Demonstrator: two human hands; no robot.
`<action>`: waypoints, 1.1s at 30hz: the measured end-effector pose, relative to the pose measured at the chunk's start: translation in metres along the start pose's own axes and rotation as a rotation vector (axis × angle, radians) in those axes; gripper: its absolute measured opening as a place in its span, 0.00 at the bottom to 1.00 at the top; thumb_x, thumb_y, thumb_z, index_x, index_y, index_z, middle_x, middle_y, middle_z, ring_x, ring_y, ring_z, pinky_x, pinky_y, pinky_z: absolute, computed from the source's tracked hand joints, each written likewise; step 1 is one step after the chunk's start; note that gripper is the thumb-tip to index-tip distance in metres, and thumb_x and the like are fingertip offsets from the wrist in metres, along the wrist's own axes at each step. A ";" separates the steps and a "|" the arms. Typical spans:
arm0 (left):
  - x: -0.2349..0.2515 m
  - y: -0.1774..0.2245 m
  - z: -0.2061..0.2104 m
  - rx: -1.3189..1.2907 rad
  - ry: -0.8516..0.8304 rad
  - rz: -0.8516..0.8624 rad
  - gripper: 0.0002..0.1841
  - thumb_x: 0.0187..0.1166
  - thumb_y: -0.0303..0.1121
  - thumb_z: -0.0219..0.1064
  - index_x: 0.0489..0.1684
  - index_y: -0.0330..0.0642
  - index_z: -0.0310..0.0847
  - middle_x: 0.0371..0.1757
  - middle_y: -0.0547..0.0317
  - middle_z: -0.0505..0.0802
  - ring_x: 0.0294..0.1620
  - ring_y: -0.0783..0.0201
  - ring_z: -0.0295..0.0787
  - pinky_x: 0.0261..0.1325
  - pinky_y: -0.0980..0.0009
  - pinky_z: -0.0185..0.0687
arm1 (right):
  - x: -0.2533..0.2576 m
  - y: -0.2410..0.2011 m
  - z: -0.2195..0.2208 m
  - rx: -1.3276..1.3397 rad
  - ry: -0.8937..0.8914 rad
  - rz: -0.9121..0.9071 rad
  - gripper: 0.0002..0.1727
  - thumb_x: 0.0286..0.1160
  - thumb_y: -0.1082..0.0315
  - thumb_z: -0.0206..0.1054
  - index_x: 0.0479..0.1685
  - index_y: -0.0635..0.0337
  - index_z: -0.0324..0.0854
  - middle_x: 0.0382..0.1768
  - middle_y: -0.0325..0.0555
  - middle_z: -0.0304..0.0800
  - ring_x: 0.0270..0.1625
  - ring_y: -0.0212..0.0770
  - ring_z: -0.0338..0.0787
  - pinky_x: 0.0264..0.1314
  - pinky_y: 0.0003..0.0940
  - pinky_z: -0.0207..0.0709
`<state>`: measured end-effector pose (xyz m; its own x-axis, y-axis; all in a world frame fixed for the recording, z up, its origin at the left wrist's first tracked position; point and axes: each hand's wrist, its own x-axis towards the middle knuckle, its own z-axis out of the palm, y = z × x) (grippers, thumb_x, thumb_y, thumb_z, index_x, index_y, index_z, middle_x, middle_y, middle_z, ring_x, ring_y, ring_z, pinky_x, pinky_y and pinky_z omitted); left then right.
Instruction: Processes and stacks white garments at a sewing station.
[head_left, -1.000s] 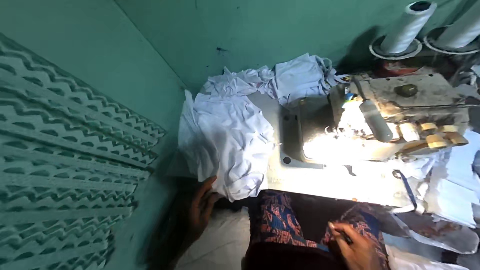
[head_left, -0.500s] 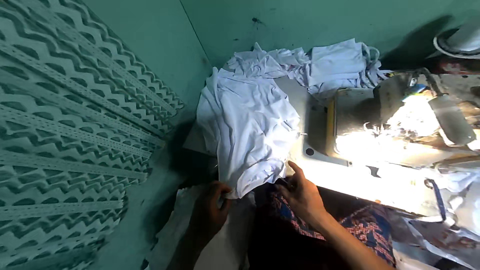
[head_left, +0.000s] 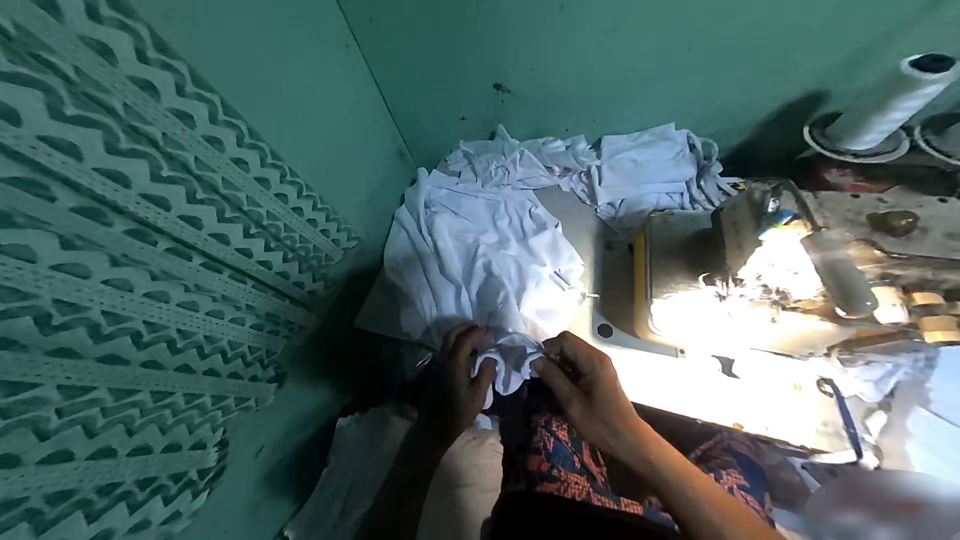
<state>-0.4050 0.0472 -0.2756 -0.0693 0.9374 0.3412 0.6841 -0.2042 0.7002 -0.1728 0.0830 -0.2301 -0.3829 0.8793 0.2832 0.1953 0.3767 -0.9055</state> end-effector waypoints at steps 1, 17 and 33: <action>0.008 0.000 -0.001 0.003 -0.005 -0.013 0.18 0.79 0.40 0.67 0.64 0.45 0.87 0.61 0.56 0.92 0.53 0.68 0.91 0.56 0.68 0.90 | 0.000 0.002 -0.006 0.006 0.020 0.025 0.10 0.83 0.59 0.67 0.46 0.56 0.85 0.31 0.35 0.85 0.28 0.27 0.81 0.30 0.25 0.80; 0.262 0.004 -0.087 0.295 0.188 -0.123 0.25 0.88 0.43 0.64 0.66 0.25 0.78 0.54 0.27 0.90 0.56 0.34 0.89 0.63 0.32 0.80 | -0.032 0.094 -0.060 -0.315 0.245 0.079 0.16 0.79 0.65 0.60 0.59 0.58 0.88 0.48 0.41 0.96 0.51 0.33 0.94 0.59 0.35 0.88; 0.341 0.094 0.019 0.358 -0.126 0.274 0.38 0.82 0.51 0.67 0.88 0.38 0.63 0.85 0.40 0.74 0.84 0.47 0.73 0.85 0.48 0.70 | -0.040 0.105 -0.054 -0.355 0.371 -0.025 0.14 0.78 0.61 0.60 0.48 0.52 0.91 0.39 0.34 0.96 0.43 0.25 0.93 0.50 0.25 0.87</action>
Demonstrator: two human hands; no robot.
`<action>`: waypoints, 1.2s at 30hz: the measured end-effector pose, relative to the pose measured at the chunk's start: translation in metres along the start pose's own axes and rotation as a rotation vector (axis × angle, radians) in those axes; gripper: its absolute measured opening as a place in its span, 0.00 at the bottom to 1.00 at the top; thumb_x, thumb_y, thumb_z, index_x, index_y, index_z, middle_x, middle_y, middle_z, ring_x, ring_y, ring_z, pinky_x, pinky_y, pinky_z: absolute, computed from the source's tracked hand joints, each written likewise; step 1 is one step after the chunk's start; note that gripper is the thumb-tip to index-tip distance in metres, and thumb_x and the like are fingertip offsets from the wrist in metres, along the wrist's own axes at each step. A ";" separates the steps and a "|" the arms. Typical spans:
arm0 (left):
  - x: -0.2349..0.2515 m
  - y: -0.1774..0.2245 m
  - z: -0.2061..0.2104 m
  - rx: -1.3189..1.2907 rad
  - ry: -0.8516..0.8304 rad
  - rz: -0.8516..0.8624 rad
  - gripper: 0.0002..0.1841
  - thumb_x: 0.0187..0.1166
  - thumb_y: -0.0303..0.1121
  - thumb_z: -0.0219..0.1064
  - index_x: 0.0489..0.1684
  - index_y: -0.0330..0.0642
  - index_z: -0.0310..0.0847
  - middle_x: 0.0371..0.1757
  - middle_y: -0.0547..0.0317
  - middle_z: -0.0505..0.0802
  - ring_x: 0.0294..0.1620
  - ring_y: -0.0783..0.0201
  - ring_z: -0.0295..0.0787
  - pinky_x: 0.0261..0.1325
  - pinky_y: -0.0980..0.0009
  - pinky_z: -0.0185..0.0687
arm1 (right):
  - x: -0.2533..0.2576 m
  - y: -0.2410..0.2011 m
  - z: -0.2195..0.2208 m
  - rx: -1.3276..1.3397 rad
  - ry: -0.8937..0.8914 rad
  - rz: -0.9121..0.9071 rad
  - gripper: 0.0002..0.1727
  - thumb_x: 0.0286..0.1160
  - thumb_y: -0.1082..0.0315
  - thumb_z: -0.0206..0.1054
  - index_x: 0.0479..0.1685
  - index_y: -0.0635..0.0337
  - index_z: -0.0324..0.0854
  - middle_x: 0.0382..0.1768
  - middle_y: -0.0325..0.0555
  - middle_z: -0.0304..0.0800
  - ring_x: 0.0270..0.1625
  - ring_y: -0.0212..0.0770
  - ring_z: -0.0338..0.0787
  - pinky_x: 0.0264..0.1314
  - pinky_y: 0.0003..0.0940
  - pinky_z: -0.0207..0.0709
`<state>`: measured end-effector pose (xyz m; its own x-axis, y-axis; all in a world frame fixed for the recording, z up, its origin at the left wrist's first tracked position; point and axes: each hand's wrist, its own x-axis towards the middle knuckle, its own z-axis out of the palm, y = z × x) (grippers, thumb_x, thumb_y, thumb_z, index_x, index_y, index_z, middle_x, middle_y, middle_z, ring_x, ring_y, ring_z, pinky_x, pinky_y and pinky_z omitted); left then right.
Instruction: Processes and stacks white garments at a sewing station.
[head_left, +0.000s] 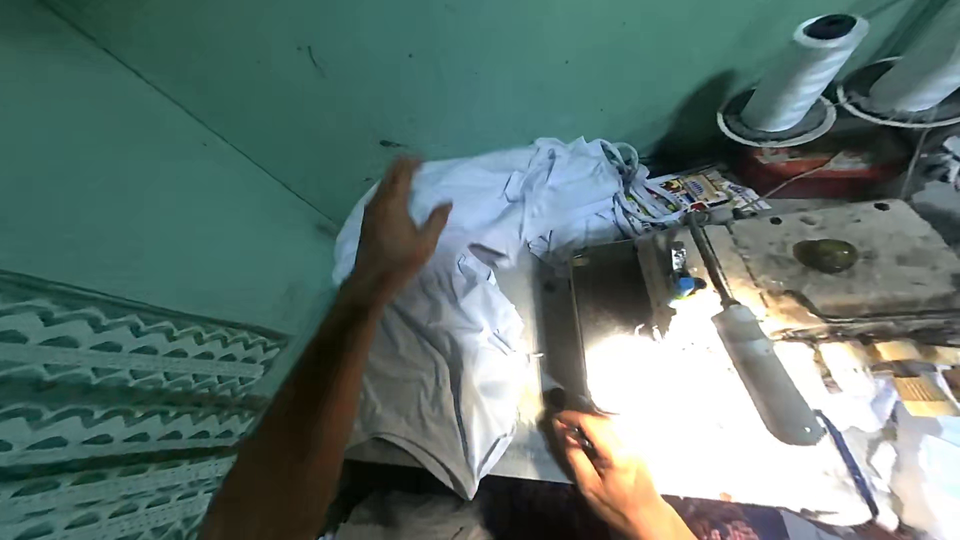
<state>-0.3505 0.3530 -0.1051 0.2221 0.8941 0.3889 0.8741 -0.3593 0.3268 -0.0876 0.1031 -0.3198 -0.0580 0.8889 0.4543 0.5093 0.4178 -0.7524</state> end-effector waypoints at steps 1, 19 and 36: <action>-0.034 -0.013 0.014 0.063 -0.079 -0.040 0.34 0.83 0.53 0.65 0.83 0.39 0.71 0.81 0.43 0.79 0.82 0.47 0.76 0.83 0.45 0.70 | 0.000 0.000 0.000 0.014 -0.004 -0.002 0.14 0.78 0.61 0.60 0.48 0.53 0.91 0.39 0.35 0.96 0.43 0.25 0.93 0.49 0.25 0.87; 0.023 -0.089 0.202 0.282 -0.143 -0.515 0.48 0.71 0.78 0.53 0.82 0.49 0.75 0.90 0.31 0.63 0.92 0.27 0.47 0.80 0.15 0.37 | 0.011 -0.019 -0.011 -0.077 -0.156 0.110 0.13 0.79 0.62 0.65 0.45 0.60 0.91 0.31 0.44 0.96 0.33 0.36 0.95 0.40 0.33 0.89; -0.076 -0.091 0.106 0.100 -0.176 -0.423 0.27 0.84 0.55 0.62 0.61 0.38 0.87 0.62 0.40 0.91 0.67 0.40 0.85 0.74 0.38 0.75 | 0.012 -0.018 -0.009 -0.031 -0.133 0.111 0.12 0.78 0.64 0.65 0.45 0.63 0.90 0.32 0.46 0.96 0.35 0.36 0.94 0.42 0.34 0.88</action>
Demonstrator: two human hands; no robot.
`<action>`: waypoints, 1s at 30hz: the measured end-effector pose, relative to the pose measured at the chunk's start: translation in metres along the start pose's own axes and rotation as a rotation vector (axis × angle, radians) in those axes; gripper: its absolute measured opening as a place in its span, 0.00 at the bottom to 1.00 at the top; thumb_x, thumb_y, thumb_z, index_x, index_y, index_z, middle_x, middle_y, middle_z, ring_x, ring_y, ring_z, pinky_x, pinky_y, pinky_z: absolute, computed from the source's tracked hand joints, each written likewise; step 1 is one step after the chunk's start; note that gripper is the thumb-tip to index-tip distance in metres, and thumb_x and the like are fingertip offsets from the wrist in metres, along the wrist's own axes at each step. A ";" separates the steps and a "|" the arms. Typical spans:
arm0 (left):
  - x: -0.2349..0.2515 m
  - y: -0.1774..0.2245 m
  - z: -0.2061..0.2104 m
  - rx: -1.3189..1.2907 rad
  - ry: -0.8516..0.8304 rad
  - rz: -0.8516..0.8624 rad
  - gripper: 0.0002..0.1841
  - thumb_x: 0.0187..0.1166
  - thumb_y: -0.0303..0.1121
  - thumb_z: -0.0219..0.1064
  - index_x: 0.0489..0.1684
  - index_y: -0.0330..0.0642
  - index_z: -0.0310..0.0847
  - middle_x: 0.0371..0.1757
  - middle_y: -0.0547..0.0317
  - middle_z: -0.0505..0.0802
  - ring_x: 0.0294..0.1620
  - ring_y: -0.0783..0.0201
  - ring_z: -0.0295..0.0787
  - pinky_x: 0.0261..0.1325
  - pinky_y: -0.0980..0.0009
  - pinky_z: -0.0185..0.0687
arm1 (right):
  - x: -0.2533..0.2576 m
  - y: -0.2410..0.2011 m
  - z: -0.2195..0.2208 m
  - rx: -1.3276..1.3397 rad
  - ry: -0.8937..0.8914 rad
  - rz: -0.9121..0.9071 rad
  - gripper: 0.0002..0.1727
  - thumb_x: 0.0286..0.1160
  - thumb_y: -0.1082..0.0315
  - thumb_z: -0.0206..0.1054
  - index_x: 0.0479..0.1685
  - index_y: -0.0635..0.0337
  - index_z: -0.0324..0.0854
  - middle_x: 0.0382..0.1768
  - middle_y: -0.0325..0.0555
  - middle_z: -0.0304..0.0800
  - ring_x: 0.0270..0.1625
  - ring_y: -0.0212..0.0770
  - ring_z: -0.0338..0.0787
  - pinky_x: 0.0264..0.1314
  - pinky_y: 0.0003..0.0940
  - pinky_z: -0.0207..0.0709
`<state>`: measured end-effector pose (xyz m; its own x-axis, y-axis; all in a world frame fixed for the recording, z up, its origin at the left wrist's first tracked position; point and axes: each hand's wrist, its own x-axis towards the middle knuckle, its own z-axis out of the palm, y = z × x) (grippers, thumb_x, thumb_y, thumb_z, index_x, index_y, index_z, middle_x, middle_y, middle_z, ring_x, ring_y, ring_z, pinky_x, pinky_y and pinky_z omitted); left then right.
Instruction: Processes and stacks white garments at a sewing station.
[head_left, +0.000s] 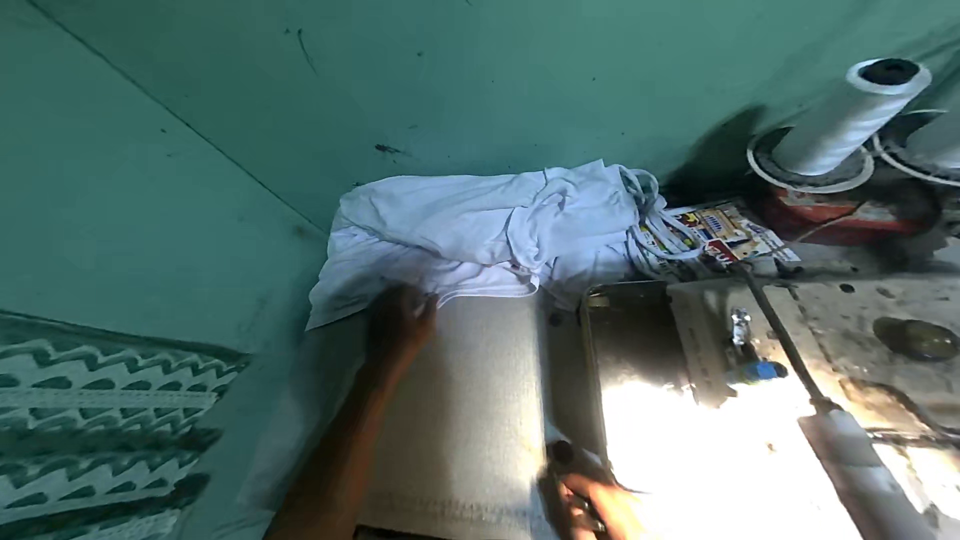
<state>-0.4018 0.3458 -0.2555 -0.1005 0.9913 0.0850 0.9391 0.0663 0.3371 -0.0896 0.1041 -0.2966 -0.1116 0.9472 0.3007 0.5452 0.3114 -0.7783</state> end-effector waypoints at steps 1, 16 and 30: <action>-0.002 -0.018 0.002 0.017 0.035 -0.090 0.32 0.81 0.58 0.64 0.67 0.36 0.83 0.67 0.35 0.87 0.73 0.36 0.81 0.76 0.35 0.71 | 0.000 0.000 0.000 -0.016 0.004 0.000 0.12 0.78 0.64 0.65 0.45 0.62 0.91 0.32 0.46 0.96 0.35 0.35 0.94 0.43 0.33 0.88; 0.067 -0.019 0.022 -0.180 -0.028 0.040 0.33 0.82 0.57 0.67 0.72 0.35 0.79 0.75 0.34 0.82 0.78 0.39 0.77 0.78 0.36 0.71 | -0.003 0.007 0.009 -0.061 0.079 -0.014 0.12 0.75 0.62 0.65 0.46 0.55 0.92 0.37 0.38 0.96 0.43 0.30 0.94 0.52 0.30 0.88; -0.568 -0.060 0.051 -0.046 -0.153 -0.530 0.34 0.81 0.52 0.66 0.81 0.40 0.75 0.87 0.42 0.72 0.87 0.45 0.68 0.88 0.49 0.64 | -0.002 0.014 0.000 -0.027 -0.061 -0.146 0.15 0.79 0.67 0.59 0.49 0.67 0.88 0.40 0.54 0.93 0.42 0.40 0.92 0.48 0.36 0.84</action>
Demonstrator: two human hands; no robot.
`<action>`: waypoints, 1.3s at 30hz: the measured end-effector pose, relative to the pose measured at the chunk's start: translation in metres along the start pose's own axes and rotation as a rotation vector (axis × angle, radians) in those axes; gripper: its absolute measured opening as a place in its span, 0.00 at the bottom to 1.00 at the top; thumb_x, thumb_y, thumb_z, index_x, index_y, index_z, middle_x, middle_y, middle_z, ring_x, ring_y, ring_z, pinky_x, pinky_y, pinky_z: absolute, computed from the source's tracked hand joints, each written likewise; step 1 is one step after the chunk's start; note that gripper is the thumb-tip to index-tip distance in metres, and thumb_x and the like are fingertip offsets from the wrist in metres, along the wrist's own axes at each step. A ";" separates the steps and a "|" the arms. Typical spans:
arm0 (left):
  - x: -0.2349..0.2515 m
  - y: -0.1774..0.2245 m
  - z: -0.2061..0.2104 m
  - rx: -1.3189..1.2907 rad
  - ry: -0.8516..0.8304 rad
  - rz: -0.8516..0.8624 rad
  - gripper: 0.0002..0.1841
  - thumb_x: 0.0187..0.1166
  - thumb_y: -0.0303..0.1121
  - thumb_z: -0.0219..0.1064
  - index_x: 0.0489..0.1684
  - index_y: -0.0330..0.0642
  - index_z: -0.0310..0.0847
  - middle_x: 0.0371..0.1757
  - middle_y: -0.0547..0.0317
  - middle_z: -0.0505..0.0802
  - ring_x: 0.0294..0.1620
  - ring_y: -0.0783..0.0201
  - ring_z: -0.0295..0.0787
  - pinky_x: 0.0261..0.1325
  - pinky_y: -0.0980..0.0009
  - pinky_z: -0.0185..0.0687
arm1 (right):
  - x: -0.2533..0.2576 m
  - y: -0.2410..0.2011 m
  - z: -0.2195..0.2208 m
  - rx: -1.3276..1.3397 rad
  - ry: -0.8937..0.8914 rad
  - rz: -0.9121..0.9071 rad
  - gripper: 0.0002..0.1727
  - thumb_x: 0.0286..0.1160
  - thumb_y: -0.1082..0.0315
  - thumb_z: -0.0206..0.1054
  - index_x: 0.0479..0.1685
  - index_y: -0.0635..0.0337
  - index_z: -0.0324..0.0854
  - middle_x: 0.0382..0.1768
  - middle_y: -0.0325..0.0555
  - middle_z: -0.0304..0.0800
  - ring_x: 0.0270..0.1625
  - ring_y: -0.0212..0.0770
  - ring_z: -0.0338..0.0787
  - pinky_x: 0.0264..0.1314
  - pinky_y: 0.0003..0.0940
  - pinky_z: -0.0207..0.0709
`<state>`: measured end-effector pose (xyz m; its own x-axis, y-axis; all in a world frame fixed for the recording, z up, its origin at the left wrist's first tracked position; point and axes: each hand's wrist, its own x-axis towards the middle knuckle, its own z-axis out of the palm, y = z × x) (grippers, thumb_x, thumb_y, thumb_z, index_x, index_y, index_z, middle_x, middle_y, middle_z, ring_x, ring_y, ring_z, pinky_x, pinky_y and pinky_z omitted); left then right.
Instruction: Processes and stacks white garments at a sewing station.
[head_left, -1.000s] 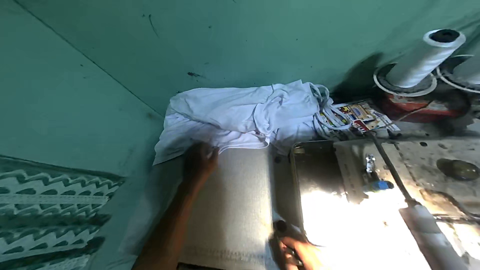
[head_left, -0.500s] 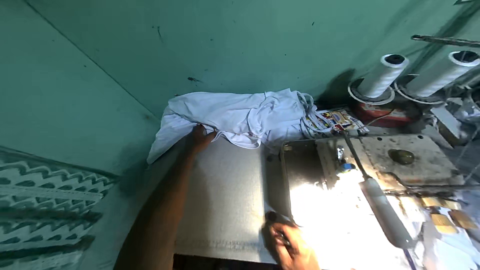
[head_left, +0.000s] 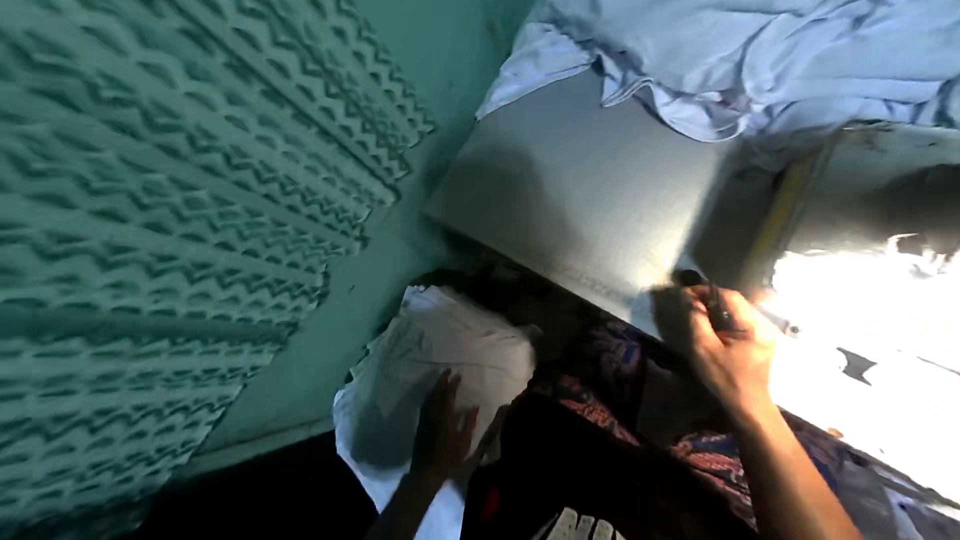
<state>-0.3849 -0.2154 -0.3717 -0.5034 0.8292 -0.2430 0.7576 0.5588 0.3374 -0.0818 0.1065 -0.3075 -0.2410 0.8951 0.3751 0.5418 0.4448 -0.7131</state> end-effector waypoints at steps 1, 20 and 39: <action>-0.034 -0.011 0.019 0.032 0.013 -0.001 0.32 0.80 0.48 0.68 0.80 0.39 0.77 0.85 0.39 0.75 0.86 0.42 0.70 0.86 0.45 0.65 | 0.000 0.000 -0.001 0.003 -0.004 -0.009 0.15 0.79 0.67 0.59 0.49 0.67 0.88 0.40 0.55 0.93 0.42 0.40 0.91 0.48 0.34 0.84; -0.032 -0.012 0.067 0.096 0.187 -0.049 0.40 0.68 0.65 0.70 0.80 0.53 0.79 0.82 0.43 0.79 0.84 0.37 0.70 0.83 0.40 0.65 | -0.005 -0.010 -0.006 -0.019 -0.033 -0.003 0.15 0.84 0.65 0.60 0.51 0.70 0.86 0.43 0.59 0.91 0.43 0.40 0.89 0.50 0.35 0.81; -0.121 -0.036 0.085 0.311 0.259 0.093 0.28 0.82 0.45 0.60 0.83 0.51 0.75 0.84 0.53 0.79 0.84 0.47 0.73 0.82 0.42 0.68 | -0.006 -0.010 -0.006 -0.043 -0.071 -0.018 0.17 0.85 0.63 0.60 0.53 0.71 0.85 0.43 0.61 0.91 0.45 0.43 0.90 0.53 0.39 0.83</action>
<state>-0.3163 -0.3370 -0.4323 -0.4849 0.8742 0.0254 0.8741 0.4835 0.0462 -0.0812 0.0962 -0.2994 -0.3068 0.8874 0.3440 0.5708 0.4608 -0.6796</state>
